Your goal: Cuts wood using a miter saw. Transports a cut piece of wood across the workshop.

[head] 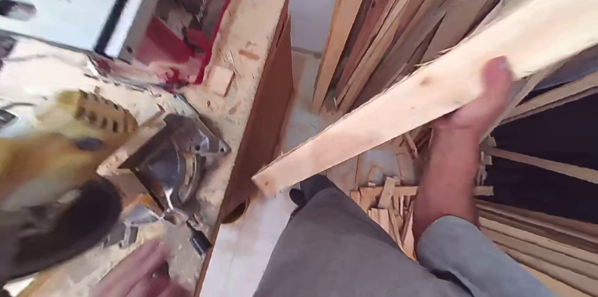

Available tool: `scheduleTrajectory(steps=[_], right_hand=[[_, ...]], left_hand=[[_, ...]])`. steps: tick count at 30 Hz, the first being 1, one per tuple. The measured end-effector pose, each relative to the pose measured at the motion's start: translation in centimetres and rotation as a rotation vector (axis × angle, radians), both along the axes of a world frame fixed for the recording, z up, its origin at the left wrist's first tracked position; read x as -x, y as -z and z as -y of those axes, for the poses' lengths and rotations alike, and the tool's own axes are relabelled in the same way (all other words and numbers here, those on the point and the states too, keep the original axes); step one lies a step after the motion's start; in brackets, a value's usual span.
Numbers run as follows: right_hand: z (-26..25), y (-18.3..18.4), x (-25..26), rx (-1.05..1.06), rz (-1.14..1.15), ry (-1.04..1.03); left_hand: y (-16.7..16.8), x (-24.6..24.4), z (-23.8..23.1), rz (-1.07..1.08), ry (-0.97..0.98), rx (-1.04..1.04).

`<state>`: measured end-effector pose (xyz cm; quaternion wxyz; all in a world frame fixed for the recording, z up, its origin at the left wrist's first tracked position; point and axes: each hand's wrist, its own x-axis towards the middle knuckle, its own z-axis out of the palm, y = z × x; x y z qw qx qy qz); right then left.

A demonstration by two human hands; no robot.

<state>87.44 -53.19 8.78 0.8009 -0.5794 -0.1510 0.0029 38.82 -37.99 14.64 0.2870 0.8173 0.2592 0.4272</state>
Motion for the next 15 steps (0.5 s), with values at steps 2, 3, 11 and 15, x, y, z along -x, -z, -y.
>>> scheduleTrajectory(steps=[2,3,11,15], right_hand=[[2.2,-0.4,-0.6,0.015,0.106,0.048],[2.5,-0.2,-0.8,0.017,0.137,0.068],[-5.3,11.2,-4.6,0.514,0.065,-0.137],[-12.8,20.4,-9.9,0.693,-0.005,-0.42]], left_hand=[[3.1,-5.8,-0.9,0.028,0.201,0.173],[4.2,-9.4,-1.7,0.036,0.297,0.235],[0.0,-41.6,-10.9,-0.175,0.736,0.356],[7.9,-50.5,-19.7,0.113,0.957,0.807]])
